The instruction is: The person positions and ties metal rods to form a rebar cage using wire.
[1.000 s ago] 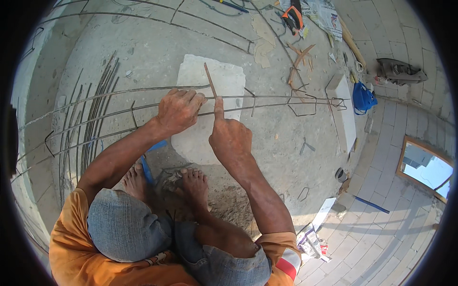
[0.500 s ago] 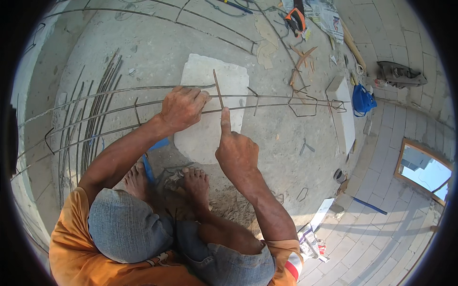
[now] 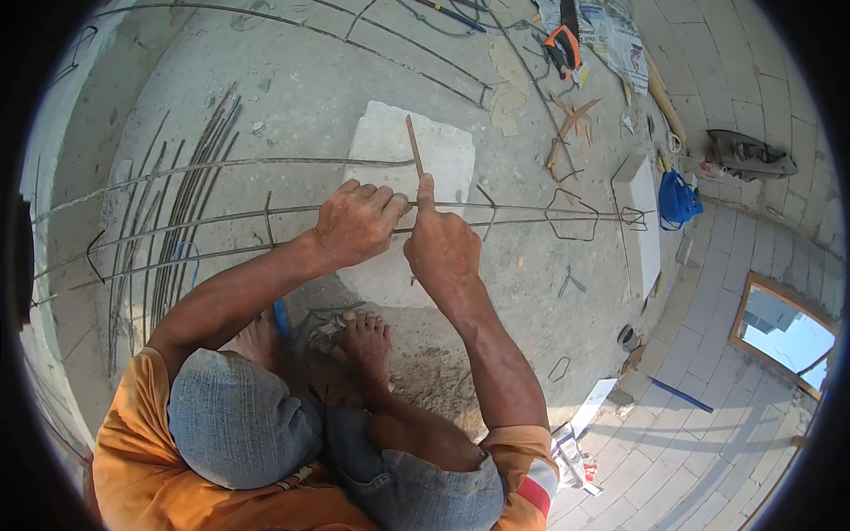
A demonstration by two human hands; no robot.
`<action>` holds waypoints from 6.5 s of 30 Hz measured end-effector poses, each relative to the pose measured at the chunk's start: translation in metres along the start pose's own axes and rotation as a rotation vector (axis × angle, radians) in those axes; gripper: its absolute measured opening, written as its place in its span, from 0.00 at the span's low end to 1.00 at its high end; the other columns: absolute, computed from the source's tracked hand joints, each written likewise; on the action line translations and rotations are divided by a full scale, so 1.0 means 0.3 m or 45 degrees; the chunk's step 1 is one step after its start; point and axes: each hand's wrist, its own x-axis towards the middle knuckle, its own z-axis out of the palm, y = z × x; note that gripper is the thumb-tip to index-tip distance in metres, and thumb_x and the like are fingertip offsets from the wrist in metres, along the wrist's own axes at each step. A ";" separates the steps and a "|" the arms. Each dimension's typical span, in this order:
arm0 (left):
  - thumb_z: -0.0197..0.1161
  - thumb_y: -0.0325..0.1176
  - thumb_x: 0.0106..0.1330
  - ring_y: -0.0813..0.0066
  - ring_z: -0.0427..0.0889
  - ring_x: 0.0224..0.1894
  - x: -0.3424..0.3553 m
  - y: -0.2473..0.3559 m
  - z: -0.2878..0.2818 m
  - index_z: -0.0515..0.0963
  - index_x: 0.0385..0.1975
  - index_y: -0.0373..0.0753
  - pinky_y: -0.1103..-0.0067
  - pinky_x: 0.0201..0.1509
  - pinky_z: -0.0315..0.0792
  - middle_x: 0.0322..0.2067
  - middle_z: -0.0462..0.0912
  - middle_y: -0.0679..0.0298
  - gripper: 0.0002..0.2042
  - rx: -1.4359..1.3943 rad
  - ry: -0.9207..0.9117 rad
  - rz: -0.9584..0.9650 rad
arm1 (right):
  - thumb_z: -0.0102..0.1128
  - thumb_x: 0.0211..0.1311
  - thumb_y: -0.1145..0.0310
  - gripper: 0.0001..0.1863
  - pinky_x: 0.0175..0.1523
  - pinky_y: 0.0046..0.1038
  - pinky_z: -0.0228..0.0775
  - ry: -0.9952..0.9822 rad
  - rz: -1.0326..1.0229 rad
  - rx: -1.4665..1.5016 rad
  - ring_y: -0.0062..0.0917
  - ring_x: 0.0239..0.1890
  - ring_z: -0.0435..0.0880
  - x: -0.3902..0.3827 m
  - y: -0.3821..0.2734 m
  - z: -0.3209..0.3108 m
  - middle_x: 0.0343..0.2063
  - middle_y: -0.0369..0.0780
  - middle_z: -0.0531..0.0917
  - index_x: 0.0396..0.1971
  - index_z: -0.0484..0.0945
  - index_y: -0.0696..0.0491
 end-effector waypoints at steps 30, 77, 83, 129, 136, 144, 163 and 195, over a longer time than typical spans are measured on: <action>0.61 0.26 0.50 0.71 0.76 0.20 0.013 -0.025 0.015 0.77 0.26 0.40 0.74 0.25 0.66 0.18 0.75 0.65 0.04 0.001 0.043 0.040 | 0.57 0.45 0.79 0.39 0.23 0.38 0.73 0.035 0.008 0.006 0.38 0.16 0.81 0.008 0.000 -0.006 0.13 0.46 0.79 0.64 0.59 0.63; 0.63 0.27 0.51 0.71 0.77 0.20 -0.022 -0.058 -0.018 0.77 0.27 0.39 0.75 0.26 0.67 0.18 0.75 0.64 0.04 0.054 -0.009 0.025 | 0.54 0.60 0.78 0.34 0.18 0.32 0.66 0.348 0.158 0.378 0.34 0.11 0.75 -0.092 0.032 -0.011 0.10 0.43 0.74 0.67 0.56 0.56; 0.64 0.28 0.55 0.67 0.78 0.18 0.008 -0.052 -0.011 0.77 0.27 0.39 0.73 0.26 0.69 0.17 0.77 0.62 0.03 -0.043 -0.014 -0.049 | 0.52 0.64 0.76 0.32 0.18 0.36 0.64 0.345 0.161 0.625 0.36 0.10 0.73 -0.150 0.077 0.066 0.09 0.44 0.72 0.68 0.54 0.54; 0.61 0.28 0.57 0.61 0.80 0.20 0.000 -0.063 -0.021 0.78 0.27 0.38 0.68 0.25 0.72 0.20 0.80 0.59 0.02 -0.147 -0.208 -0.256 | 0.54 0.50 0.79 0.39 0.26 0.44 0.73 0.026 0.093 0.405 0.44 0.18 0.80 -0.186 -0.022 0.068 0.15 0.51 0.78 0.66 0.54 0.61; 0.62 0.29 0.58 0.60 0.79 0.18 -0.017 -0.070 0.002 0.78 0.26 0.38 0.67 0.24 0.72 0.18 0.79 0.59 0.03 -0.132 -0.143 -0.214 | 0.53 0.51 0.80 0.38 0.25 0.42 0.72 0.000 0.080 0.276 0.41 0.17 0.80 -0.088 -0.014 0.086 0.15 0.48 0.78 0.66 0.55 0.60; 0.62 0.31 0.58 0.59 0.79 0.18 -0.007 -0.070 -0.002 0.77 0.24 0.37 0.67 0.24 0.71 0.17 0.78 0.58 0.05 -0.166 -0.101 -0.244 | 0.53 0.52 0.80 0.39 0.22 0.41 0.71 0.029 0.075 0.178 0.40 0.15 0.79 -0.030 -0.030 0.084 0.14 0.47 0.78 0.67 0.53 0.60; 0.60 0.25 0.49 0.56 0.81 0.22 -0.009 -0.055 0.008 0.76 0.24 0.34 0.66 0.30 0.73 0.19 0.79 0.54 0.04 -0.282 -0.146 -0.248 | 0.55 0.50 0.80 0.41 0.24 0.39 0.73 0.047 0.116 0.087 0.38 0.18 0.81 -0.059 -0.058 0.098 0.17 0.47 0.79 0.67 0.51 0.61; 0.61 0.26 0.49 0.62 0.81 0.21 -0.076 -0.058 0.030 0.76 0.24 0.37 0.70 0.27 0.71 0.18 0.78 0.58 0.03 -0.164 -0.129 -0.161 | 0.56 0.48 0.80 0.42 0.22 0.38 0.72 0.039 0.110 0.099 0.39 0.17 0.80 -0.175 -0.066 0.153 0.14 0.46 0.78 0.67 0.53 0.60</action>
